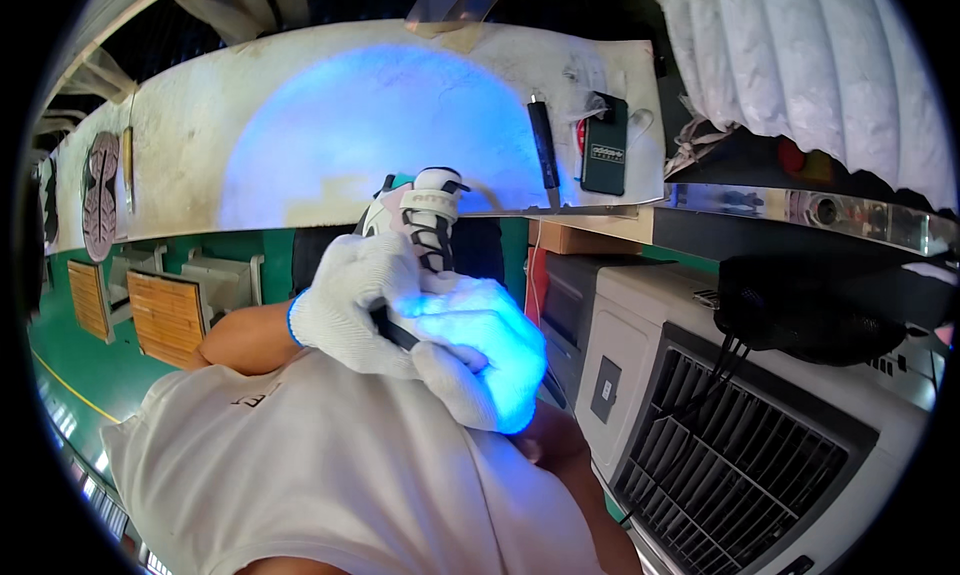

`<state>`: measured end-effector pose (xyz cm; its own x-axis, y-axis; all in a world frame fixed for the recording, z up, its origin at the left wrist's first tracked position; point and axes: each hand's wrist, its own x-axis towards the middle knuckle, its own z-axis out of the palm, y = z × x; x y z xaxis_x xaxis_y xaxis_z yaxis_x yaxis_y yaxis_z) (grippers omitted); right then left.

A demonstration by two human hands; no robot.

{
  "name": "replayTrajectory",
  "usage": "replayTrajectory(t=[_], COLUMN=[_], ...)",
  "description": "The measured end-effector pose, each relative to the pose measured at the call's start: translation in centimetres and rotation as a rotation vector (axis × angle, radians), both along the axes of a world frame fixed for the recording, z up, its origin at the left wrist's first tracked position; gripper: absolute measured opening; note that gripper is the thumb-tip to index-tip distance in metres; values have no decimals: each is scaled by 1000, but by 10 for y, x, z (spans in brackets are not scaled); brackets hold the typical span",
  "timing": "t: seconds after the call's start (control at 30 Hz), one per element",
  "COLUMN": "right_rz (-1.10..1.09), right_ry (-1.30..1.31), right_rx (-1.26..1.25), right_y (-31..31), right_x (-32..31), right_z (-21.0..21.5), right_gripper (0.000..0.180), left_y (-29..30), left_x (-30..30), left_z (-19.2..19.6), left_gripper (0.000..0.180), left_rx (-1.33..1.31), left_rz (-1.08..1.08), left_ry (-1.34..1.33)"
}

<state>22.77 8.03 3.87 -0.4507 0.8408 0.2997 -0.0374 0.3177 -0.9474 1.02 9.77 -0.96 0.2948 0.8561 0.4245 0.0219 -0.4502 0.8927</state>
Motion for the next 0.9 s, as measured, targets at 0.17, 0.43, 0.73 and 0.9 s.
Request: replayTrajectory(t=[0.17,0.43,0.73,0.9], right_rz=[99,3,18,137], right_ry=[210,-56,117,110], right_rx=[-120,121,51,-416], right_y=[13,26,69,104], right_x=[-4,-17,-7,6], right_z=[-4,17,-33,-128], right_gripper=[38,27,33,84], left_y=[6,10,63,97], left_x=[-15,-10,-11,-16], left_z=[3,8,45,0], left_gripper=[65,62,53,64], left_rx=[20,-59,-162,31], left_rz=[-10,-43,-94,-23], left_ry=[-64,-68,460,686])
